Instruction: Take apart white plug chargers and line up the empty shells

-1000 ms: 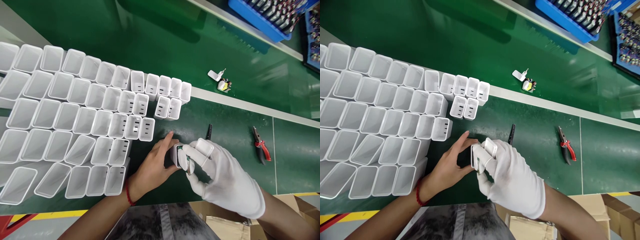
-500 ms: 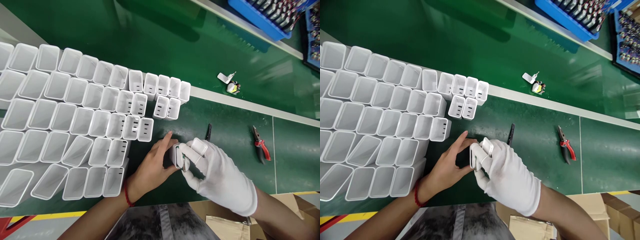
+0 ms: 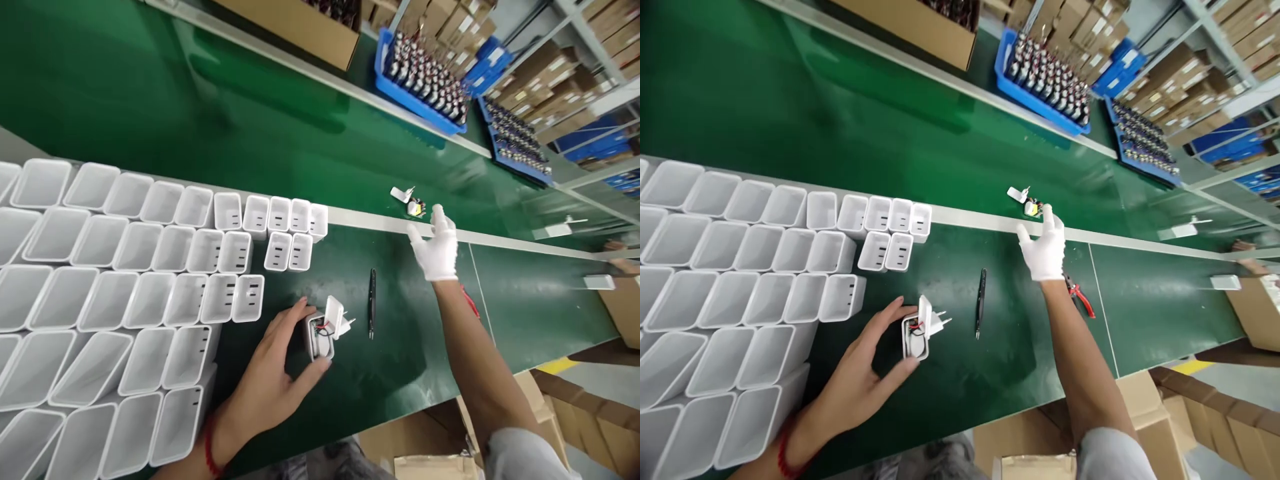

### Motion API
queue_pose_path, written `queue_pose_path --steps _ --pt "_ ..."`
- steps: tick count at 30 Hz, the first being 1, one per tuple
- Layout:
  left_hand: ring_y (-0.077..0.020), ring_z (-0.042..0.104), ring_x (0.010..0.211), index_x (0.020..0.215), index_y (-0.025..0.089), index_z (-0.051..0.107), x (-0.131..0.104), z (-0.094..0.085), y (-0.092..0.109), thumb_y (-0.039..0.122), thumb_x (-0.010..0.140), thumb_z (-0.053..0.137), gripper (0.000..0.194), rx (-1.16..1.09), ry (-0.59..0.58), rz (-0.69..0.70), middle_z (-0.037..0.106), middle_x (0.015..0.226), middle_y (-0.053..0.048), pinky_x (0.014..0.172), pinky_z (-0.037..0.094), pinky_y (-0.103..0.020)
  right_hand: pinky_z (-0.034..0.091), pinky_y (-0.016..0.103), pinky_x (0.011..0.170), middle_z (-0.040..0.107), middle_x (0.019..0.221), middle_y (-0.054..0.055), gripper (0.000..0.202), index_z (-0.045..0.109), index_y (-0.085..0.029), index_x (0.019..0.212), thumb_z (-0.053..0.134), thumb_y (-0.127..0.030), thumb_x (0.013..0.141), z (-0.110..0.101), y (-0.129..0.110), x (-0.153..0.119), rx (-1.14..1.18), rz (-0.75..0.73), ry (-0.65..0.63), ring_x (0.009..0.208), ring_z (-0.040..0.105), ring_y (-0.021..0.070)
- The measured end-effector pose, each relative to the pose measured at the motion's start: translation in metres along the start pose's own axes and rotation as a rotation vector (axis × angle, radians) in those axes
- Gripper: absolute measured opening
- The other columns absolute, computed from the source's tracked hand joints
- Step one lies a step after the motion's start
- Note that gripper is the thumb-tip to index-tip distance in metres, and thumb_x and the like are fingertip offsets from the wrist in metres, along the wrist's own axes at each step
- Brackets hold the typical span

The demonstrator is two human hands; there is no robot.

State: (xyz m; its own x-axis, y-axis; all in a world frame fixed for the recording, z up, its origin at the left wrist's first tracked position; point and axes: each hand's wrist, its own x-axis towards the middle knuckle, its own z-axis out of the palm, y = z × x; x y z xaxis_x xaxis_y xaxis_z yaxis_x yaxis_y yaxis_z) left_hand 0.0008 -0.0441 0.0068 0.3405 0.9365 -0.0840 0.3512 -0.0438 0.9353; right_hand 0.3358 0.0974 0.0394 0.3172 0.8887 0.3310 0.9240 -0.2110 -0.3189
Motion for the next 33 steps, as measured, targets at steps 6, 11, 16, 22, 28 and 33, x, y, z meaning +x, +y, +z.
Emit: queue_pose_path --steps 6,11,16,22,28,33 --pt "-0.0216 0.058 0.119 0.145 0.03 0.029 0.002 0.004 0.002 0.033 0.095 0.051 0.055 -0.051 0.056 -0.035 0.063 0.125 -0.006 0.105 0.045 -0.044 0.051 0.047 0.086 0.064 0.106 0.019 0.065 0.063 -0.004 0.114 0.065 -0.057 0.076 0.044 0.053 0.085 0.038 0.106 -0.057 0.107 0.064 0.0382" --pt "-0.0215 0.056 0.117 0.144 0.026 0.029 0.005 0.005 0.007 0.031 0.092 0.057 0.06 -0.039 0.06 0.002 0.063 0.12 -0.006 0.106 0.042 -0.045 0.048 0.04 0.075 0.068 0.084 0.016 0.057 0.068 -0.004 0.106 0.061 -0.053 0.079 0.026 0.055 0.085 -0.017 0.151 -0.011 0.094 0.068 0.0328" --pt "-0.0232 0.055 0.114 0.14 0.023 0.037 0.009 0.003 0.018 0.031 0.094 0.052 0.049 -0.036 0.033 -0.024 0.06 0.118 -0.009 0.103 0.043 -0.046 0.048 0.034 0.068 0.073 0.091 0.017 0.072 0.053 -0.006 0.136 0.066 -0.049 0.08 -0.009 0.052 0.011 -0.003 0.116 -0.095 0.089 0.07 0.0291" --pt "-0.0273 0.051 0.114 0.13 0.02 0.053 0.004 0.001 0.031 0.038 0.094 0.051 0.04 0.194 -0.096 -0.007 0.057 0.118 -0.011 0.103 0.042 -0.051 0.053 0.046 0.087 0.064 0.122 0.023 0.074 0.049 -0.007 0.139 0.072 -0.042 0.078 -0.04 0.034 -0.102 -0.173 -0.012 -0.192 0.108 0.064 0.0366" --pt "-0.0242 0.06 0.111 0.102 0.02 0.065 0.002 -0.002 0.034 0.039 0.095 0.05 0.025 0.173 -0.219 0.025 0.058 0.123 -0.01 0.087 0.057 -0.037 0.057 0.031 0.06 0.071 0.088 0.008 0.053 0.053 -0.015 0.135 0.056 -0.046 0.092 -0.081 -0.047 -0.189 0.163 -0.244 -0.453 0.062 0.066 0.0169" --pt "-0.0244 0.056 0.122 0.108 0.021 0.066 -0.008 0.001 0.024 0.04 0.096 0.05 0.028 0.135 -0.183 0.036 0.058 0.131 -0.01 0.09 0.057 -0.035 0.06 0.041 0.073 0.067 0.109 0.021 0.063 0.052 -0.007 0.136 0.049 -0.053 0.094 -0.052 -0.087 -0.222 0.221 -0.243 -0.605 0.083 0.071 0.0269"
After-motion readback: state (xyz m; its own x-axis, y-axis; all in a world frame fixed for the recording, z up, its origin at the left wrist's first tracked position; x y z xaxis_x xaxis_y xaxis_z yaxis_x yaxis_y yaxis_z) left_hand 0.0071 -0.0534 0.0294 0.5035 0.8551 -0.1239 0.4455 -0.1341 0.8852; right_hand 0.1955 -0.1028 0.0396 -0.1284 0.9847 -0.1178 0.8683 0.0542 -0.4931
